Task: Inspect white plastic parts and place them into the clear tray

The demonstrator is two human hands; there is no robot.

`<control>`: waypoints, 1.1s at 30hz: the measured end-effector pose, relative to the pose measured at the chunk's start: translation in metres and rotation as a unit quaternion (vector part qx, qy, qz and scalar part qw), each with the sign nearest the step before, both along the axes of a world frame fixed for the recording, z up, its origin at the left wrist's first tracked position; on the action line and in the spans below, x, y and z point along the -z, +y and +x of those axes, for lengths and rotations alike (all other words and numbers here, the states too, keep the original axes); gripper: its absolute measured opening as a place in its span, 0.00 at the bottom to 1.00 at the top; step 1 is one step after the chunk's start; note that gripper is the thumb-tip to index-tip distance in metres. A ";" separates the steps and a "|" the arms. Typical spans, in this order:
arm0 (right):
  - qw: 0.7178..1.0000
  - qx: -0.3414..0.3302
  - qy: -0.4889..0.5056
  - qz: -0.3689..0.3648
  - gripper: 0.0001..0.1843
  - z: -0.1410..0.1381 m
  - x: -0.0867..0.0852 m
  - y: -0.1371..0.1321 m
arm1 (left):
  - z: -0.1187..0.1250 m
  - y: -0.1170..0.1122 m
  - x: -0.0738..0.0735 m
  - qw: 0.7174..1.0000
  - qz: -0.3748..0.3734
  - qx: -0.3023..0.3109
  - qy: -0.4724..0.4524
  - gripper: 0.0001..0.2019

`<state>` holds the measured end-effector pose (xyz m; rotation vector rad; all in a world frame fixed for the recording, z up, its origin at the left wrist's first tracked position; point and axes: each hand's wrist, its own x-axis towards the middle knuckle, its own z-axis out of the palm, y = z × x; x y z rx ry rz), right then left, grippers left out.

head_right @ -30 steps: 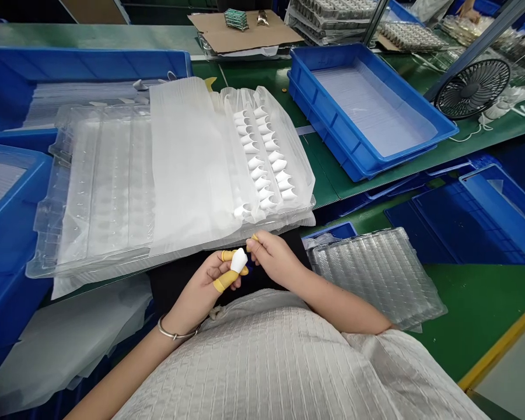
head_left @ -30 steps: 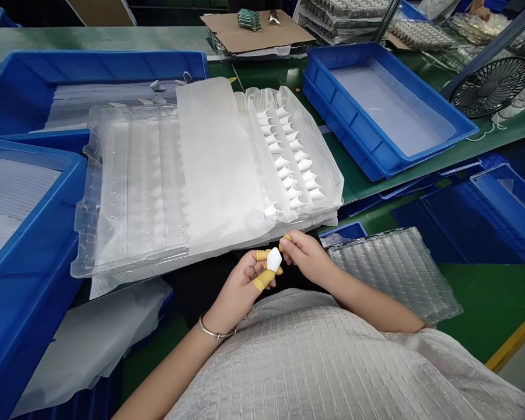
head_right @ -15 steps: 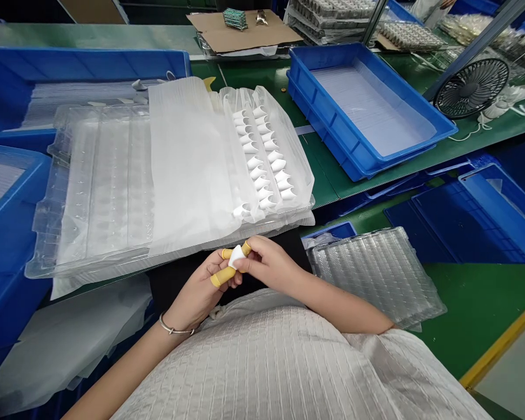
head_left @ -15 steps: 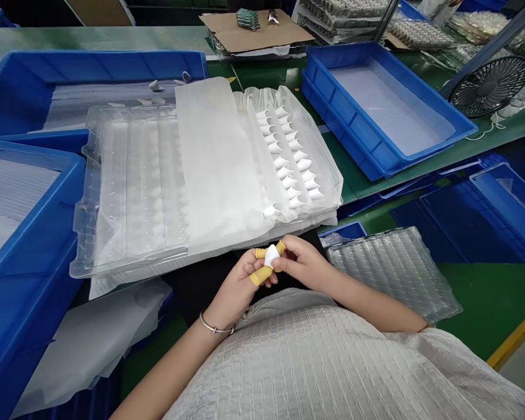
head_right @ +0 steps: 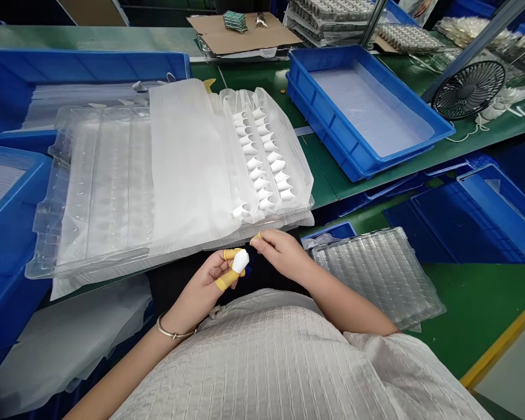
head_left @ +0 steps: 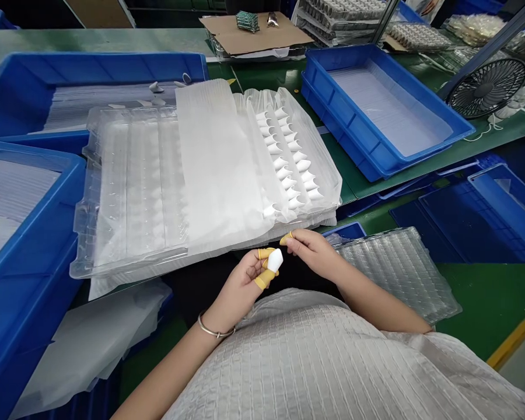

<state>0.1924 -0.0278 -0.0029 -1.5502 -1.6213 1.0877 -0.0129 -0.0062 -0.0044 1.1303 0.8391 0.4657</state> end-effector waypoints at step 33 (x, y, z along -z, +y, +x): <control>0.977 0.045 0.187 -0.088 0.22 -0.019 0.006 -0.001 | -0.005 -0.002 0.002 0.901 0.379 0.024 0.210 0.07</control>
